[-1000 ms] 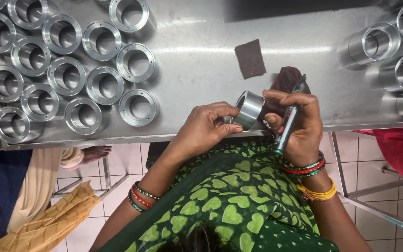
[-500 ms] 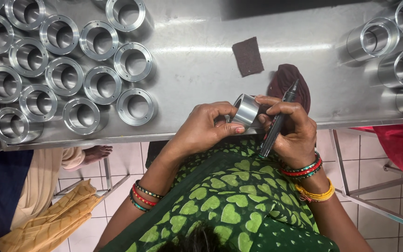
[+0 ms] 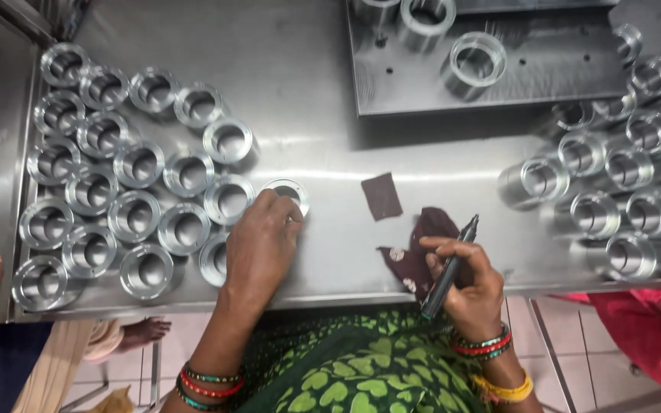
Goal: Sorting and marking cylindrical metal parts on a fabrication floor.
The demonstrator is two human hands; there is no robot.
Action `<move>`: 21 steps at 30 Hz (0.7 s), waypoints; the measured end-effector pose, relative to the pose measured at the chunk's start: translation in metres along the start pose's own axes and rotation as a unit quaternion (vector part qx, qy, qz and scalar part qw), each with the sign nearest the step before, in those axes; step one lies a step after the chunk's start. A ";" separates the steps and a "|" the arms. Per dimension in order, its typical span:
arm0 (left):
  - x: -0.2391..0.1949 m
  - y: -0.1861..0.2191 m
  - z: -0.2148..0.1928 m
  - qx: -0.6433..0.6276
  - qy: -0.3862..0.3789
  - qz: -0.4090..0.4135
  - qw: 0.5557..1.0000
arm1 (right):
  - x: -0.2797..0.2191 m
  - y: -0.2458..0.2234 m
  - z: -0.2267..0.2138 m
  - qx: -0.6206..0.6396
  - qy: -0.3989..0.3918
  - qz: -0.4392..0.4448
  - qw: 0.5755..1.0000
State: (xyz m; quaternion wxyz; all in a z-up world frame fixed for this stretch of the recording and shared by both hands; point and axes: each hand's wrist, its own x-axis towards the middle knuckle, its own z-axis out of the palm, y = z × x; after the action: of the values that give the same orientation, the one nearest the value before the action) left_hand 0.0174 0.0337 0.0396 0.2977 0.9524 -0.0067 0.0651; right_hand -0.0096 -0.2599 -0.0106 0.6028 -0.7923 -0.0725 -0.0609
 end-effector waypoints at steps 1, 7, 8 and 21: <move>0.003 0.000 0.001 -0.005 0.038 -0.019 0.999 | 0.002 0.000 0.001 -0.001 0.002 -0.005 1.000; 0.074 0.028 -0.004 -0.067 0.120 0.088 0.987 | 0.013 -0.007 -0.001 -0.021 0.007 -0.017 1.000; 0.093 0.034 0.003 -0.066 0.122 0.089 0.986 | 0.015 -0.007 -0.002 -0.020 0.007 -0.020 1.000; 0.261 0.085 0.102 0.052 0.093 0.227 0.968 | 0.014 -0.013 0.018 -0.357 -0.003 -0.024 0.934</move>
State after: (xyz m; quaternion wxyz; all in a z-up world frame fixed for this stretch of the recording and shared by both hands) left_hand 0.2844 -0.0876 0.0380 0.2242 0.9300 -0.1911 0.2196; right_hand 0.0023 -0.2387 -0.0006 0.2786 -0.9534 -0.0674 -0.0947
